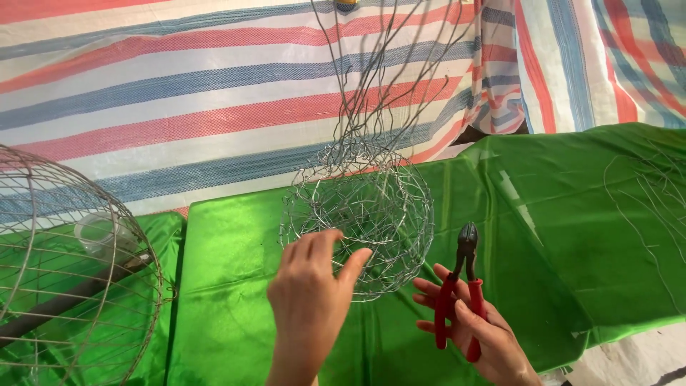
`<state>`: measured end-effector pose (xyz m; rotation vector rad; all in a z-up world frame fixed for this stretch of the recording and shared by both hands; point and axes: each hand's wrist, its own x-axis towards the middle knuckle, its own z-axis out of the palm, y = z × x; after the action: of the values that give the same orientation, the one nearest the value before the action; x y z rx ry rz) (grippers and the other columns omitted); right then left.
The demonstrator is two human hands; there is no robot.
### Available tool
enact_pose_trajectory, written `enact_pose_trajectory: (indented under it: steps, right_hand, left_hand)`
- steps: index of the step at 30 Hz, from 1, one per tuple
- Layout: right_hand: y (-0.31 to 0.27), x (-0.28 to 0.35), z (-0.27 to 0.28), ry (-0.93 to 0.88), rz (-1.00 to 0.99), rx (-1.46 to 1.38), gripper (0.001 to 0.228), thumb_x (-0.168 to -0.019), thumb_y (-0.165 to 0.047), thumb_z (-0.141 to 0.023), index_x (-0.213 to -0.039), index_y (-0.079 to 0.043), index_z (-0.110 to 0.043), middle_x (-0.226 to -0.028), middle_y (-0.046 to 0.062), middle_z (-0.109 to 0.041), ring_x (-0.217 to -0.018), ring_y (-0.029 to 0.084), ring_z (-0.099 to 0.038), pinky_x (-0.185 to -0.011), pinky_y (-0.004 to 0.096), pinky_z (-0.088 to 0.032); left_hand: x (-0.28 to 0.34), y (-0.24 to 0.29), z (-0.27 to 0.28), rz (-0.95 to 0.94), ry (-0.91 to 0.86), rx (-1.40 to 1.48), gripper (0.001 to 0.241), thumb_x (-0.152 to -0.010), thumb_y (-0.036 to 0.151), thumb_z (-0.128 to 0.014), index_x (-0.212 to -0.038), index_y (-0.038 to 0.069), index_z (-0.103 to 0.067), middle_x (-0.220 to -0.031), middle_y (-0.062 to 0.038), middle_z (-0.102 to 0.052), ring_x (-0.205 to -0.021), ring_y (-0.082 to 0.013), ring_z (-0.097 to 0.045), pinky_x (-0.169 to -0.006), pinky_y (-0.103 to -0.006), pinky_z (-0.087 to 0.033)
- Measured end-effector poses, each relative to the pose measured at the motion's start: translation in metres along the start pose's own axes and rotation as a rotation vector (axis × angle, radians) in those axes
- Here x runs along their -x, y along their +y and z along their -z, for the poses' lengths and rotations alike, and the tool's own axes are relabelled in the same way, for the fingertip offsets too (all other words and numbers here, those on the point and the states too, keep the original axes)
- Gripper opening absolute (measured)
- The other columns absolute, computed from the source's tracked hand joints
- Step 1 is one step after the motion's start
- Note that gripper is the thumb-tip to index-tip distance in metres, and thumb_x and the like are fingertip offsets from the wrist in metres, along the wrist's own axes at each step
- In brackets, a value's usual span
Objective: Fabricating a wire birdcage by shaping wire mesh and trimming excess wire with pliers.
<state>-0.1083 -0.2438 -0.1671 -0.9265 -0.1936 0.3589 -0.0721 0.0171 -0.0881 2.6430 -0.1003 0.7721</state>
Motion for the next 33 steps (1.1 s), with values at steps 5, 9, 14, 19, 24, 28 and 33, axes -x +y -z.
enact_pose_trajectory:
  steps: [5,9,14,19,24,28,33]
  right_hand:
    - [0.006,-0.005,0.011,0.047,-0.01,0.066,0.068,-0.101,-0.027,-0.059,-0.16,-0.009,-0.03,-0.154,0.023,-0.053,-0.137,0.037,-0.055,-0.097,0.057,-0.057]
    - [0.006,-0.006,0.007,0.098,-0.032,0.132,0.074,-0.096,-0.024,-0.062,-0.161,-0.012,-0.028,-0.156,0.022,-0.051,-0.138,0.039,-0.054,-0.097,0.058,-0.058]
    - [-0.016,-0.007,-0.019,0.215,-0.14,0.391,0.084,-0.086,-0.03,-0.061,-0.161,-0.013,-0.029,-0.156,0.012,-0.058,-0.136,0.031,-0.062,-0.1,0.05,-0.06]
    - [-0.023,-0.012,-0.004,0.202,-0.198,0.588,0.079,-0.082,-0.033,-0.063,-0.157,-0.018,-0.041,-0.156,0.006,-0.061,-0.137,0.026,-0.065,-0.107,0.049,-0.054]
    - [-0.03,-0.024,0.011,0.105,-0.217,0.675,0.082,-0.079,-0.038,-0.066,-0.155,-0.016,-0.045,-0.15,0.007,-0.067,-0.137,0.025,-0.065,-0.111,0.048,-0.051]
    - [-0.046,-0.032,0.004,0.098,-0.272,0.764,0.076,-0.087,-0.027,-0.062,-0.16,-0.019,-0.043,-0.127,0.002,-0.068,-0.104,0.014,-0.058,-0.091,0.028,-0.047]
    - [-0.081,-0.045,-0.019,0.123,-0.359,1.259,0.073,-0.09,-0.038,-0.055,-0.161,-0.034,-0.037,-0.125,-0.005,-0.072,-0.078,0.012,-0.053,-0.075,0.027,-0.049]
  left_hand:
    - [-0.011,-0.016,0.002,0.015,0.152,-0.061,0.061,-0.079,0.056,-0.082,-0.119,0.014,-0.065,-0.113,-0.002,-0.074,-0.096,-0.0254,-0.071,-0.065,-0.0355,-0.059]
    - [-0.013,-0.019,-0.002,0.043,0.12,-0.051,0.062,-0.085,0.058,-0.075,-0.128,0.015,-0.062,-0.103,-0.008,-0.077,-0.094,-0.0273,-0.073,-0.061,-0.0384,-0.06]
    - [-0.018,-0.018,-0.007,0.121,0.056,0.042,0.064,-0.093,0.046,-0.067,-0.144,0.012,-0.045,-0.116,-0.008,-0.073,-0.109,-0.0316,-0.067,-0.069,-0.0464,-0.06]
    - [-0.023,-0.025,-0.008,0.209,0.081,0.081,0.059,-0.097,0.044,-0.06,-0.145,0.015,-0.043,-0.125,-0.01,-0.072,-0.11,-0.0347,-0.069,-0.073,-0.0508,-0.059]
    - [-0.021,-0.027,-0.012,0.167,0.17,0.053,0.047,-0.097,0.043,-0.063,-0.134,0.015,-0.053,-0.116,-0.006,-0.074,-0.1,-0.0304,-0.072,-0.061,-0.0456,-0.057]
    - [-0.02,-0.025,-0.014,0.156,0.151,0.06,0.047,-0.098,0.042,-0.061,-0.135,0.014,-0.052,-0.114,-0.007,-0.074,-0.101,-0.0311,-0.071,-0.062,-0.0458,-0.058]
    - [-0.02,-0.026,-0.014,0.142,0.145,0.052,0.047,-0.098,0.042,-0.061,-0.135,0.014,-0.053,-0.113,-0.007,-0.075,-0.099,-0.0302,-0.07,-0.061,-0.0436,-0.058]
